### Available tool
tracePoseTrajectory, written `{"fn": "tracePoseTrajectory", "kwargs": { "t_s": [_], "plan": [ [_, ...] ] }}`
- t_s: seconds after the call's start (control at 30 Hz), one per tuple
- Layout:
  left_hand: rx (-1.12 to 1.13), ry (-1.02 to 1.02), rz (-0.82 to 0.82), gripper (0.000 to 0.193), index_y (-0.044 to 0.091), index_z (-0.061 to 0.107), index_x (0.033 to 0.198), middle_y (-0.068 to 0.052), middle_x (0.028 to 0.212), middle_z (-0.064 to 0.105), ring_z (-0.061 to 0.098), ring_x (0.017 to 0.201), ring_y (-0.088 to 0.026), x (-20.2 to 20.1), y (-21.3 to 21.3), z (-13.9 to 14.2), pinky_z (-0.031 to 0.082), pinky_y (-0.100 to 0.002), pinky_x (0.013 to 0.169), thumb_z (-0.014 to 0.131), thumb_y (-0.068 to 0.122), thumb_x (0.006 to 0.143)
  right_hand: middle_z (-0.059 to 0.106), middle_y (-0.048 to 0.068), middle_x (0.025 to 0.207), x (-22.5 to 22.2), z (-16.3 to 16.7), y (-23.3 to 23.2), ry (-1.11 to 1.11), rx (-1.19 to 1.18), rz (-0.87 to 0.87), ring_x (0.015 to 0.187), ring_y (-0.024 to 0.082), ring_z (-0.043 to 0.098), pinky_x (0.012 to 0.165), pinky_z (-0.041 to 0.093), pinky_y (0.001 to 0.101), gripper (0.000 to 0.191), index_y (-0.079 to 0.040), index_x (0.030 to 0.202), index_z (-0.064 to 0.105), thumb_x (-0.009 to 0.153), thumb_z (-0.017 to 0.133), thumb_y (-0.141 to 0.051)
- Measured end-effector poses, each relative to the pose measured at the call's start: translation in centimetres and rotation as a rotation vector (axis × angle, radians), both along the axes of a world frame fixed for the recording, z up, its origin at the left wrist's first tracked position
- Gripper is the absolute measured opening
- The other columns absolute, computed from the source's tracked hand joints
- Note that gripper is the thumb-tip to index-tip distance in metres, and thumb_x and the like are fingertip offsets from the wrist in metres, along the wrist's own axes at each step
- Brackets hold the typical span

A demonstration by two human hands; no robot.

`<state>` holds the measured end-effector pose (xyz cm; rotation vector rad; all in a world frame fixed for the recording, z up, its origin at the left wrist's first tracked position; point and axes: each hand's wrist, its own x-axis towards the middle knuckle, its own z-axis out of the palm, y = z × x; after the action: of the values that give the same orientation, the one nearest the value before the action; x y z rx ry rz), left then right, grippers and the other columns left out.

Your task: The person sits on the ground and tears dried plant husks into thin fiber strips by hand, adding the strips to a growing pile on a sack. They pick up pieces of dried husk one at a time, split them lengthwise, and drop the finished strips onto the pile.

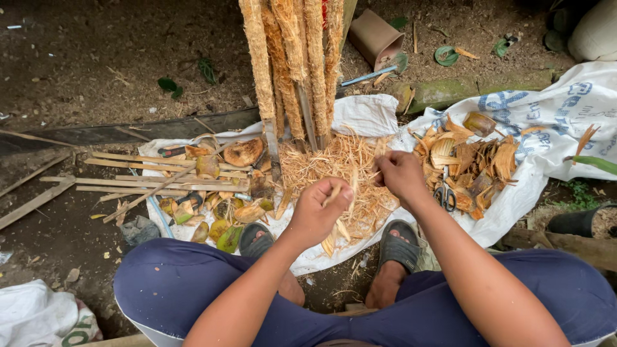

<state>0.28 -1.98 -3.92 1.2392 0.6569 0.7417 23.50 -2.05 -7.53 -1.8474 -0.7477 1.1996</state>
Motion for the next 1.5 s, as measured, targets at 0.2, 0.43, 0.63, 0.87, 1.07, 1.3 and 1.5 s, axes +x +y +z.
{"fn": "tracePoseTrajectory", "kwargs": {
  "t_s": [0.2, 0.43, 0.63, 0.87, 1.07, 1.3, 1.5],
  "plan": [
    [-0.069, 0.152, 0.174, 0.012, 0.003, 0.066, 0.102, 0.001, 0.082, 0.062, 0.054, 0.074, -0.007, 0.1, 1.7, -0.6, 0.047, -0.025, 0.068, 0.063, 0.015, 0.101, 0.071, 0.008, 0.090, -2.3, 1.4, -1.8, -0.194, 0.360, 0.293, 0.080, 0.014, 0.065, 0.070, 0.055, 0.0295, 0.024, 0.000, 0.112, 0.074, 0.101, 0.069, -0.021],
    [0.083, 0.172, 0.135, 0.013, 0.001, 0.066, 0.099, -0.002, 0.088, 0.067, 0.060, 0.084, -0.006, 0.8, 1.1, -1.4, 0.051, -0.025, 0.074, 0.064, 0.014, 0.100, 0.073, 0.003, 0.081, -4.5, 4.3, -2.4, 0.051, 0.213, 0.291, 0.069, 0.009, 0.069, 0.063, 0.058, 0.0248, 0.019, 0.003, 0.101, 0.070, 0.098, 0.066, -0.016],
    [0.070, 0.189, 0.198, 0.014, 0.001, 0.067, 0.100, -0.003, 0.091, 0.071, 0.063, 0.086, -0.007, 1.1, 1.0, -1.1, 0.053, -0.026, 0.076, 0.068, 0.014, 0.095, 0.074, 0.005, 0.082, -4.7, 5.5, -3.2, 0.030, 0.279, 0.283, 0.073, 0.008, 0.070, 0.066, 0.059, 0.0247, 0.018, 0.004, 0.102, 0.071, 0.098, 0.067, -0.012],
    [0.222, 0.211, 0.184, 0.016, 0.002, 0.066, 0.103, -0.004, 0.092, 0.072, 0.065, 0.088, -0.009, 1.0, 1.4, 0.1, 0.054, -0.027, 0.079, 0.066, 0.017, 0.099, 0.078, 0.005, 0.082, -4.9, 7.1, -3.4, -0.119, 0.284, 0.304, 0.074, 0.010, 0.076, 0.064, 0.061, 0.0237, 0.019, 0.002, 0.104, 0.073, 0.094, 0.069, -0.014],
    [0.309, 0.290, 0.155, 0.017, 0.002, 0.066, 0.104, -0.007, 0.092, 0.073, 0.069, 0.087, -0.013, 0.6, 1.7, 0.6, 0.054, -0.030, 0.080, 0.065, 0.018, 0.098, 0.077, 0.006, 0.077, -4.9, 8.2, -3.6, -0.231, 0.318, 0.370, 0.071, 0.009, 0.076, 0.061, 0.059, 0.0240, 0.017, 0.001, 0.099, 0.074, 0.094, 0.070, -0.015],
    [0.364, 0.324, 0.032, 0.017, 0.003, 0.062, 0.105, -0.009, 0.090, 0.071, 0.068, 0.083, -0.015, 0.2, 1.8, -0.2, 0.054, -0.031, 0.076, 0.066, 0.016, 0.094, 0.073, 0.006, 0.071, -5.0, 8.5, -4.2, -0.366, 0.341, 0.447, 0.060, 0.011, 0.065, 0.056, 0.053, 0.0277, 0.013, 0.001, 0.090, 0.072, 0.089, 0.072, -0.011],
    [0.176, 0.199, -0.156, 0.009, 0.004, 0.061, 0.099, -0.002, 0.088, 0.061, 0.056, 0.081, -0.010, 0.1, 1.4, -0.3, 0.051, -0.029, 0.074, 0.065, 0.012, 0.096, 0.073, 0.004, 0.074, -3.5, 5.6, -2.8, -0.224, 0.278, 0.270, 0.067, 0.011, 0.071, 0.062, 0.058, 0.0254, 0.013, 0.002, 0.094, 0.072, 0.091, 0.069, -0.010]
  ]
}}
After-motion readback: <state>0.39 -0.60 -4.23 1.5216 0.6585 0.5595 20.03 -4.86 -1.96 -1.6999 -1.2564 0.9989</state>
